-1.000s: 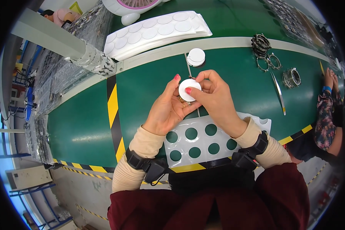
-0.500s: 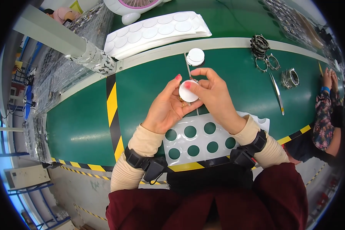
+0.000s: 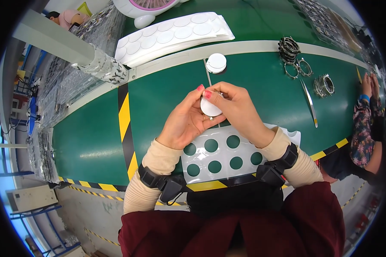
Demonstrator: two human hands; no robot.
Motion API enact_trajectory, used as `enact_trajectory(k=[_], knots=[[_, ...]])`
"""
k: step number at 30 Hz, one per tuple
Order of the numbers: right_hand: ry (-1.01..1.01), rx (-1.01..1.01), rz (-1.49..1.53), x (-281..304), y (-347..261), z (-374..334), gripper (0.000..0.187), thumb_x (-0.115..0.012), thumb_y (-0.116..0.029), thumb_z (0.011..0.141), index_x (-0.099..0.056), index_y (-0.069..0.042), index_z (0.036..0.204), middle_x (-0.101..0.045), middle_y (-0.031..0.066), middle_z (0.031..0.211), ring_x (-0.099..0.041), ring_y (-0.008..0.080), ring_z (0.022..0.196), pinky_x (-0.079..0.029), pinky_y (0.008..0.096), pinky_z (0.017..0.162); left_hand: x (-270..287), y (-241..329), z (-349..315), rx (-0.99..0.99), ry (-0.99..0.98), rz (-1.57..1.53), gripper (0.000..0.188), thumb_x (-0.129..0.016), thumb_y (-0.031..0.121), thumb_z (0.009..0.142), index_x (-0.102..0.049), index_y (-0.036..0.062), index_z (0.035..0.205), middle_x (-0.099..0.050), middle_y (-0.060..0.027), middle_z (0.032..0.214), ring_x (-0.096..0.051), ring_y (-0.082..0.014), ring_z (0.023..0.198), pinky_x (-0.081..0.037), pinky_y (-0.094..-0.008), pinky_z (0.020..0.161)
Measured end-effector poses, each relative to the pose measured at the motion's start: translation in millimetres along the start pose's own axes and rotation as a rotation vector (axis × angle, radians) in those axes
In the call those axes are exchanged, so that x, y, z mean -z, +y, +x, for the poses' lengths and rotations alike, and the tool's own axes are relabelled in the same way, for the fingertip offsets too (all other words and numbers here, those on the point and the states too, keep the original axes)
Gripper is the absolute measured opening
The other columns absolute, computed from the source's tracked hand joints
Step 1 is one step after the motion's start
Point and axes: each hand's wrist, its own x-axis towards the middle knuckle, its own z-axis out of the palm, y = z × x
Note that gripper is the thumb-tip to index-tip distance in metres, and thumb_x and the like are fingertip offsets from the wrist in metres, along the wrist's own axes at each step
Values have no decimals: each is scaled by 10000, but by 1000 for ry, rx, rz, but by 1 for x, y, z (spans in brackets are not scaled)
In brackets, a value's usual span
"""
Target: The person peels white circular stickers from a sheet and presses them onto metal watch cases. This process is repeated for several watch cases, which are then placed back onto the green workbench.
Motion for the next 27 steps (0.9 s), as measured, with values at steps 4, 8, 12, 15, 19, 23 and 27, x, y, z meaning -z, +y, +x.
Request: enact_trajectory(k=[4, 8, 12, 15, 19, 23, 27], knots=[[-3, 69, -205, -7, -1, -3, 238, -570, -68, 847, -526, -12, 1074, -561, 29, 892, -531, 74, 813, -445, 209, 675, 5, 0, 0, -2, -40, 23, 340, -463, 310, 945, -513, 16, 1107, -576, -118, 1081, -595, -214, 985, -512, -363, 857], [23, 171, -311, -12, 4, -7, 297, -518, -8, 834, -501, -12, 1130, -550, 26, 936, -530, 77, 834, -450, 213, 700, 8, 1, 1, -40, 17, 74, 348, -462, 316, 945, -507, 15, 1114, -575, -122, 1087, -589, -218, 999, -506, -379, 878], [-2, 131, -101, -4, 5, 0, 320, -482, 32, 816, -503, -14, 1132, -544, 30, 937, -524, 76, 834, -458, 225, 706, 7, 5, 2, -56, -67, 70, 346, -463, 307, 947, -487, 19, 1137, -578, -117, 1060, -585, -210, 1006, -502, -382, 890], [24, 66, -42, 1, 7, 1, 328, -514, 36, 808, -501, -16, 1131, -544, 43, 953, -528, 91, 843, -464, 241, 715, -3, 0, 0, -70, 67, 22, 333, -457, 310, 950, -474, 29, 1129, -581, -120, 1031, -600, -211, 972, -516, -375, 869], [192, 250, -310, -5, 5, -1, 284, -578, 17, 800, -530, -11, 1079, -555, 61, 948, -540, 113, 818, -468, 246, 713, 0, 0, 3, -113, 98, 12, 309, -435, 309, 959, -471, 28, 1084, -582, -133, 1020, -607, -215, 950, -519, -372, 870], [223, 598, -622, -6, 8, -2, 213, -642, -17, 779, -572, -8, 980, -567, 70, 932, -550, 143, 785, -470, 243, 700, 18, 3, 6, -99, 30, -20, 309, -386, 280, 977, -441, -7, 1077, -563, -179, 1082, -568, -247, 1056, -497, -362, 916], [249, 822, -747, -4, -9, 4, 154, -667, -36, 762, -597, -13, 898, -571, 72, 922, -552, 173, 774, -471, 259, 688, 37, 3, 11, -125, 7, -166, 305, -360, 278, 985, -468, 19, 868, -583, -174, 972, -590, -251, 995, -496, -400, 909]])
